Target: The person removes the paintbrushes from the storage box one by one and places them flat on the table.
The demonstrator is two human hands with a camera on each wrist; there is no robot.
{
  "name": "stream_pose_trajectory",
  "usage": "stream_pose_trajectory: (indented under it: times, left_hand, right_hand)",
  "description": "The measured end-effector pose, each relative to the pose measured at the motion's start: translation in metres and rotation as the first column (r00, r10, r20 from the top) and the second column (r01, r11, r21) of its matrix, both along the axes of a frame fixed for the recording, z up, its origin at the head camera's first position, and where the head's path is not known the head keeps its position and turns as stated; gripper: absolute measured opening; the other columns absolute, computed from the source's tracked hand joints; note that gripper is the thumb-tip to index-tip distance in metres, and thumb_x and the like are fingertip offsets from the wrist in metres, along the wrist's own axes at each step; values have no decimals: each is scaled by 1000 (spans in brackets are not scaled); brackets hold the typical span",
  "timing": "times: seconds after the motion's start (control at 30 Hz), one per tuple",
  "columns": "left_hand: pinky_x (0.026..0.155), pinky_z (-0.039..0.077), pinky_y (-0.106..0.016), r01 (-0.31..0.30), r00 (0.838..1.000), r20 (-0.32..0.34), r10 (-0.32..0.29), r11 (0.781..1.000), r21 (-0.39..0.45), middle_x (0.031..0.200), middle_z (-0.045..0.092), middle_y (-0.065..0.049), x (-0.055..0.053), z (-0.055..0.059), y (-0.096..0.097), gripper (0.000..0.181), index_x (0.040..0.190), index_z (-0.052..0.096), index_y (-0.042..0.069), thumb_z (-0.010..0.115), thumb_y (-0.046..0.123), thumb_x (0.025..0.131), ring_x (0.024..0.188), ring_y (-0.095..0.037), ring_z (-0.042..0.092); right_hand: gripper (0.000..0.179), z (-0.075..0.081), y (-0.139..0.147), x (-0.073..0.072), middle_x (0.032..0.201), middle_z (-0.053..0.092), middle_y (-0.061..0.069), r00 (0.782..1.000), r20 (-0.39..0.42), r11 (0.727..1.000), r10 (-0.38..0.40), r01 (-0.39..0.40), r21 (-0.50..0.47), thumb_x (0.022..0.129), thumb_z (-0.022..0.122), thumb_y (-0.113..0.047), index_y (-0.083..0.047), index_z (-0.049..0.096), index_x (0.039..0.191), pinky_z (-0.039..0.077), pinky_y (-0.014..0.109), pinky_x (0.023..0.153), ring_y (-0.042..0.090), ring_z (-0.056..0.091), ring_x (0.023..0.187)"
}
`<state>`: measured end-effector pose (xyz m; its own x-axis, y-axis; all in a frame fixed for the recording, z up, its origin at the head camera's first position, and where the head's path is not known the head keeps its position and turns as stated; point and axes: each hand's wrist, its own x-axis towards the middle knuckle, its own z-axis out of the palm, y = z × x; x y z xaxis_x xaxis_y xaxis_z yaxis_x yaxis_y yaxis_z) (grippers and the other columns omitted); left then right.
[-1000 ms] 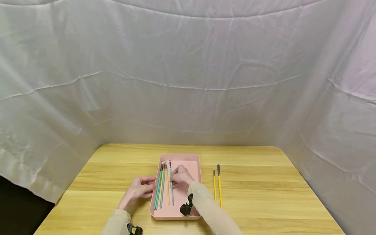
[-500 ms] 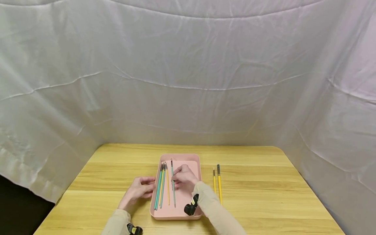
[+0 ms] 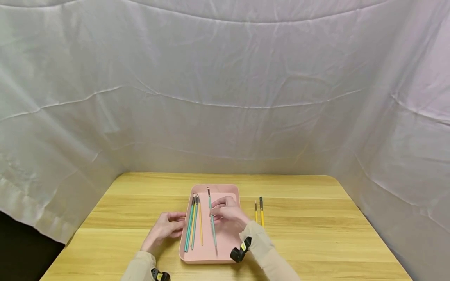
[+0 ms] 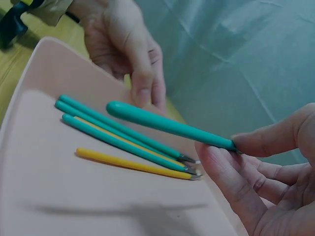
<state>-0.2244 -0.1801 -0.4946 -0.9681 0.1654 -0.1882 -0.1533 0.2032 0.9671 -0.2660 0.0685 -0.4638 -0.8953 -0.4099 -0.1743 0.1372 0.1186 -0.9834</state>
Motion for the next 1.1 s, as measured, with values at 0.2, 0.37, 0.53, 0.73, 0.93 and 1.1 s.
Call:
stream_pose_trajectory:
  times: [0.2,0.37,0.53,0.73,0.93,1.1]
  left_hand:
    - [66,64,-26,3,1000,-2,-3,1000,4,105,71,-14,2,0,0,48,133,54,-14,69,2,89,76,-10,69]
    - [65,63,-24,1,1000,-7,-1,1000,8,101,72,-10,5,-2,1,49,132,55,-14,70,2,88,75,-9,69]
    - [65,64,-24,4,1000,-13,-4,1000,19,102,72,-10,6,-3,1,50,132,54,-15,70,2,88,76,-9,69]
    - [65,63,-24,10,1000,-14,-9,1000,29,105,72,-12,6,-4,1,50,132,55,-15,70,3,88,77,-9,69]
    - [64,63,-22,6,1000,-10,-6,1000,31,103,73,-10,6,-3,2,50,132,54,-16,70,2,88,76,-8,69]
    - [64,63,-22,9,1000,-8,-9,999,37,106,72,-15,7,-3,3,50,132,54,-16,70,2,88,75,-8,69]
  right_hand:
    - [27,6,20,10,83,73,9,1000,-15,1000,14,-15,-22,90,63,2,15,56,113,66,30,66,8,66,61]
    - [26,5,38,21,81,69,3,1000,15,997,-6,7,-74,92,63,1,13,54,114,62,20,61,8,65,65]
    - [29,1,61,28,80,69,1,1000,9,993,0,1,-121,93,63,0,15,53,116,61,20,62,9,65,66]
    - [29,-9,98,31,82,69,-2,1000,7,989,-26,27,-144,93,63,-2,12,52,116,63,22,66,9,66,69]
    - [31,-18,135,32,88,71,-1,999,19,986,-41,44,-159,95,60,-1,13,49,120,63,23,69,10,69,73]
    - [34,-22,158,33,90,73,1,999,16,988,-42,44,-147,95,62,-2,14,49,122,64,24,70,12,70,75]
